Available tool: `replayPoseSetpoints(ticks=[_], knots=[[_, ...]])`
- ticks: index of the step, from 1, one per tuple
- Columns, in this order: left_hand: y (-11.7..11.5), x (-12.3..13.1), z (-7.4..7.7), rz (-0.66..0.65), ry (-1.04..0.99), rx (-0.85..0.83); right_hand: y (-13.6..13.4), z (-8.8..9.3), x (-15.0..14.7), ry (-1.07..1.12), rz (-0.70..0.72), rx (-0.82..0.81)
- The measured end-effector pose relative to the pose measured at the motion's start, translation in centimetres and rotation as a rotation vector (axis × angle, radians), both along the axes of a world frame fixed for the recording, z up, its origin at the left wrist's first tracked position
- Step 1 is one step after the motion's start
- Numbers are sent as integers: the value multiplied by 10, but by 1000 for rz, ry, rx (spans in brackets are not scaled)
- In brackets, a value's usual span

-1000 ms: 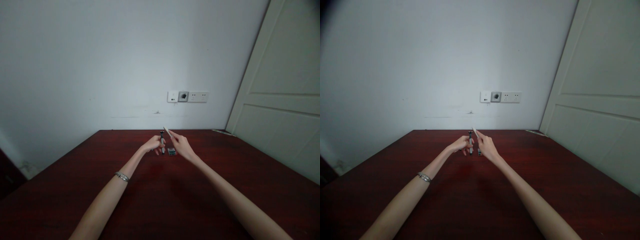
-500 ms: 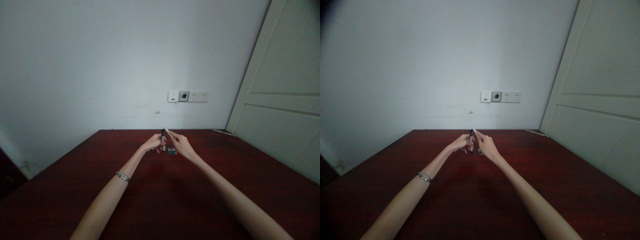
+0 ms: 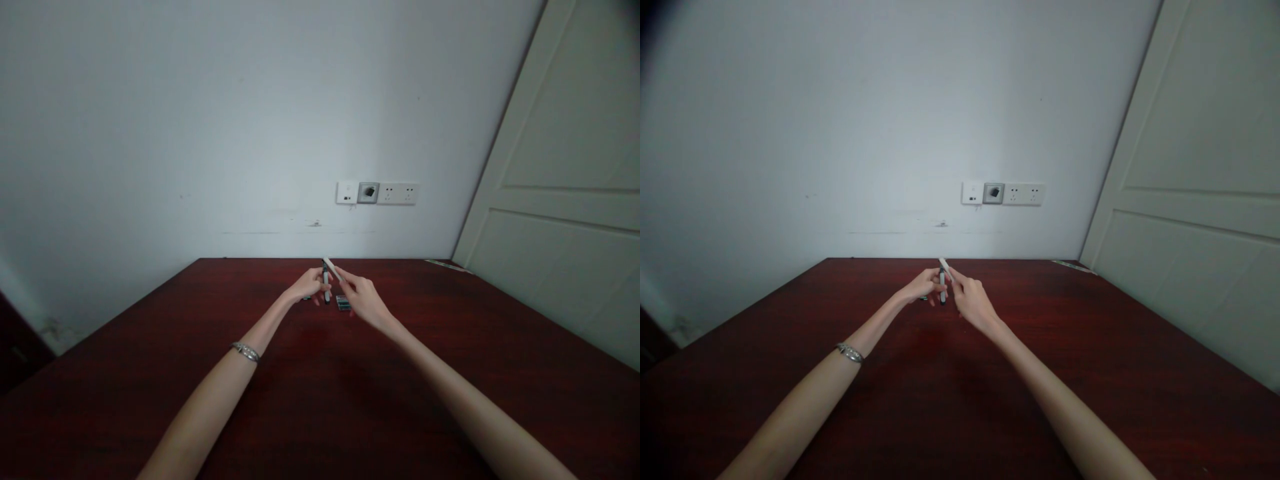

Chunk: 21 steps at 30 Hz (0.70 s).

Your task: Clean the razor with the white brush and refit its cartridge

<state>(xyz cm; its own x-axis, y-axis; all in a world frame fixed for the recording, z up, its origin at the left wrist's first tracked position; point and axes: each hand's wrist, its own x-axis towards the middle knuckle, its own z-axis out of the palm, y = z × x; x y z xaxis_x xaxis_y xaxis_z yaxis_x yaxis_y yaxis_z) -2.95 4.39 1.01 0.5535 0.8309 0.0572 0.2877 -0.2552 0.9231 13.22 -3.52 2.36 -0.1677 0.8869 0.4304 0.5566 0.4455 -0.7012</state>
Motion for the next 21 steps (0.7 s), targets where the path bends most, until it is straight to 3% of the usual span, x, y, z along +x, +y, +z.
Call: replayPoseSetpoints(ticks=[6,17,21], knots=[[2,-1,-1,9,0,-12,4,3,-2,-62,-69,133],[3,0,0,4,5,28,7,3,-2,-101,-69,141],[2,-1,1,9,-6,26,0,0,-7,-59,-8,107]])
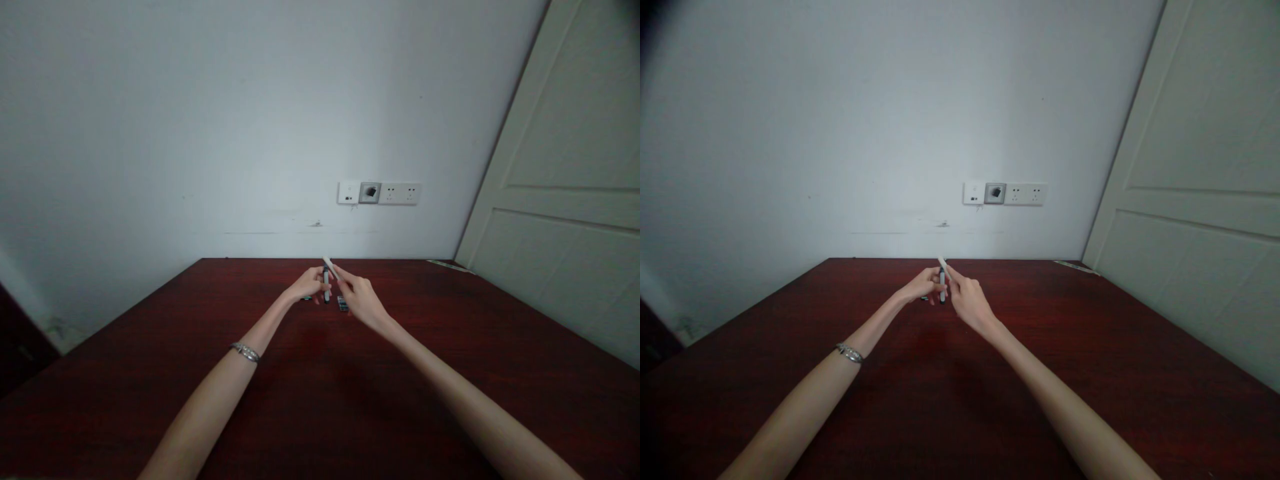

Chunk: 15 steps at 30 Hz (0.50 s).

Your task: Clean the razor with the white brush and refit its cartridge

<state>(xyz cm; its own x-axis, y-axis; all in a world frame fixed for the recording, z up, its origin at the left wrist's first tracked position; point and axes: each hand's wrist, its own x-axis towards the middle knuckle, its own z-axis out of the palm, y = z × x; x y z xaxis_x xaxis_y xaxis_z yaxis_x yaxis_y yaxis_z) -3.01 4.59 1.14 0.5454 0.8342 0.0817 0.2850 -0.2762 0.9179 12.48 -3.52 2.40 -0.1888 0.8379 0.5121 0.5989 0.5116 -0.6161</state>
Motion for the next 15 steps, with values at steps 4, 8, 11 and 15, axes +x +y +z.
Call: replayPoseSetpoints(ticks=[4,8,11,15], knots=[[0,-1,1,11,-22,5,-2,4,-1,18,-4,-2],[-1,-2,3,1,-15,18,3,8,0,49,-55,9],[-1,-3,5,-19,-6,25,-1,6,-3,41,35,-25],[1,-6,4,-7,10,66,-7,9,1,89,147,-105]])
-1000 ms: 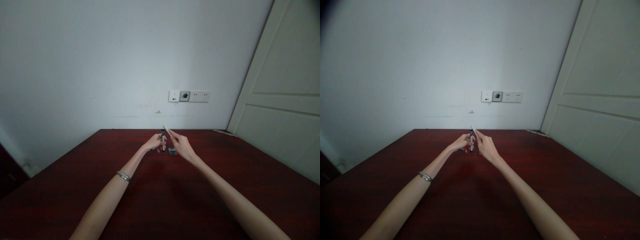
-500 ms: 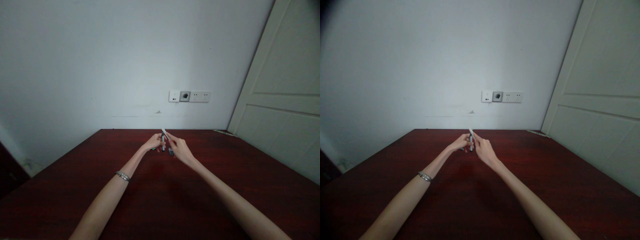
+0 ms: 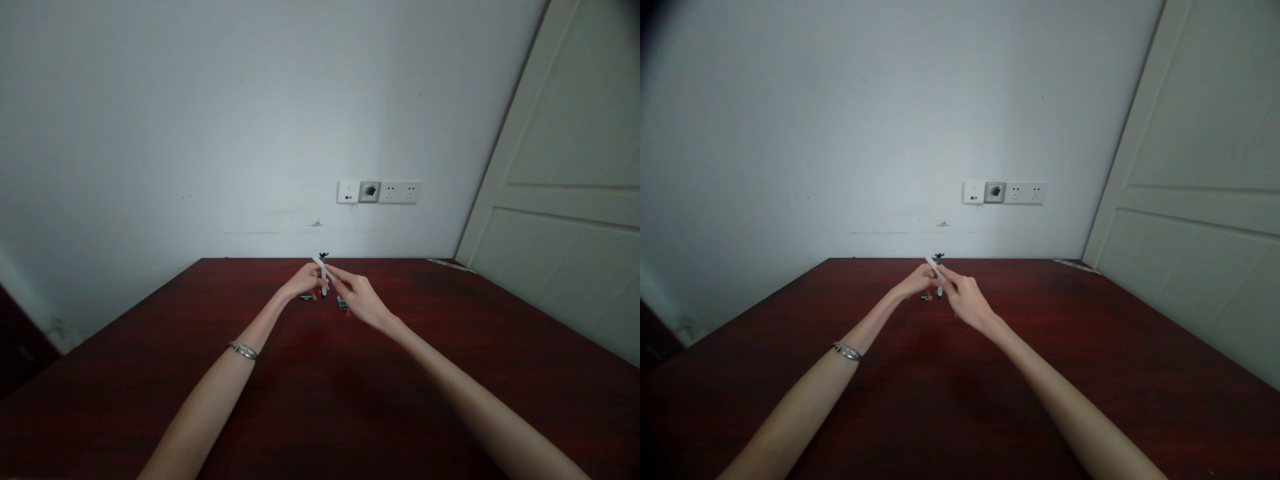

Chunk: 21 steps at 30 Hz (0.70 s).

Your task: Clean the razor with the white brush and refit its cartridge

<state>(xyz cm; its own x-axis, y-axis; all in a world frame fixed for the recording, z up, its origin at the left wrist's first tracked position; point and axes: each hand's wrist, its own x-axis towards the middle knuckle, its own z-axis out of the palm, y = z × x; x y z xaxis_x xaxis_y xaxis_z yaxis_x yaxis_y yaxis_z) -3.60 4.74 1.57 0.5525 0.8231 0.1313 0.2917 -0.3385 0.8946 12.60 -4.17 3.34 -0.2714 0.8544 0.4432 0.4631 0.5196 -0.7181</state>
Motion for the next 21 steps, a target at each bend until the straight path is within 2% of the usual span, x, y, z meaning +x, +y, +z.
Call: replayPoseSetpoints(ticks=[5,8,12,16,21], knots=[[0,-2,-4,54,29,212,9,20,30,213,106,-7],[0,-5,-3,103,84,467,14,30,52,246,218,-61],[4,-10,-2,123,153,824,14,34,72,176,317,-97],[7,-13,-4,135,223,1037,10,31,73,80,305,-161],[7,-15,-6,148,285,1183,8,22,58,-11,259,-225]])
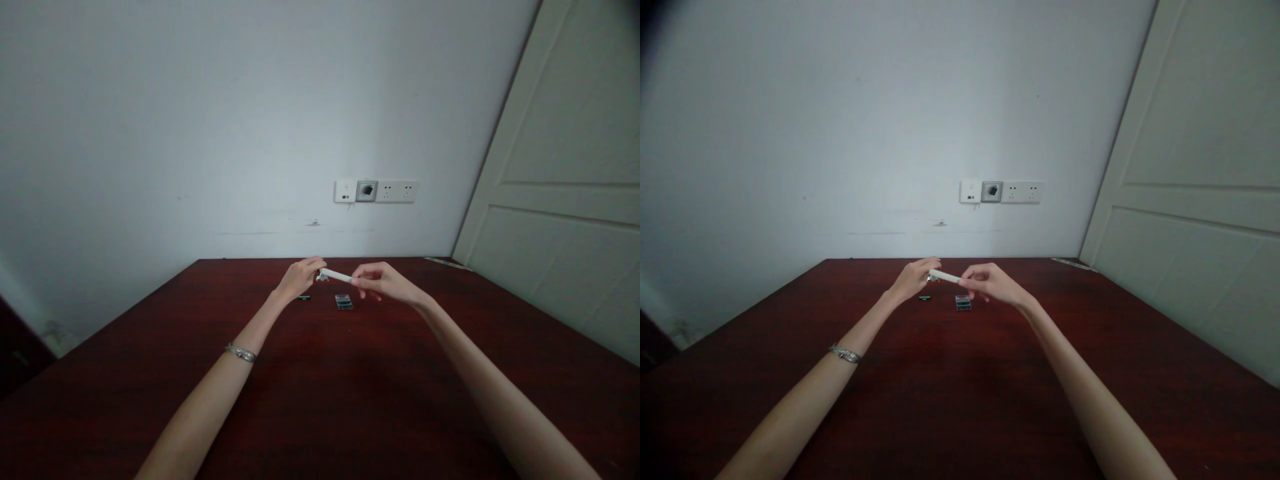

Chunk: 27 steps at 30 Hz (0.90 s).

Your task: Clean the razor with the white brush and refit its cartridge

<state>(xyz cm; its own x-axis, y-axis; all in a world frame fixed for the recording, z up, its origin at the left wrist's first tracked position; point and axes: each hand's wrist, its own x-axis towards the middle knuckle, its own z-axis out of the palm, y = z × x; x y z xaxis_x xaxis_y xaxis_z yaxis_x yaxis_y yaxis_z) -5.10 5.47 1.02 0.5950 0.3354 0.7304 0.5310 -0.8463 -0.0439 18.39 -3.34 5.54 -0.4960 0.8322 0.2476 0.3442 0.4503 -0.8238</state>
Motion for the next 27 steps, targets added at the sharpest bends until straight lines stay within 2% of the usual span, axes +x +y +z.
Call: replayPoseSetpoints(ticks=[3,8,16,22,27], knots=[[1,-2,0,8,-12,78,3,-5,0,-45,8,-16],[3,-6,0,37,-49,162,3,-5,11,-82,-75,-15],[4,-4,-1,48,-33,266,-7,-9,-12,-85,-100,46],[6,-9,-2,68,-51,224,-2,-6,7,-85,-182,100],[5,-7,-3,57,-48,220,-8,-17,-14,-21,-131,189]])
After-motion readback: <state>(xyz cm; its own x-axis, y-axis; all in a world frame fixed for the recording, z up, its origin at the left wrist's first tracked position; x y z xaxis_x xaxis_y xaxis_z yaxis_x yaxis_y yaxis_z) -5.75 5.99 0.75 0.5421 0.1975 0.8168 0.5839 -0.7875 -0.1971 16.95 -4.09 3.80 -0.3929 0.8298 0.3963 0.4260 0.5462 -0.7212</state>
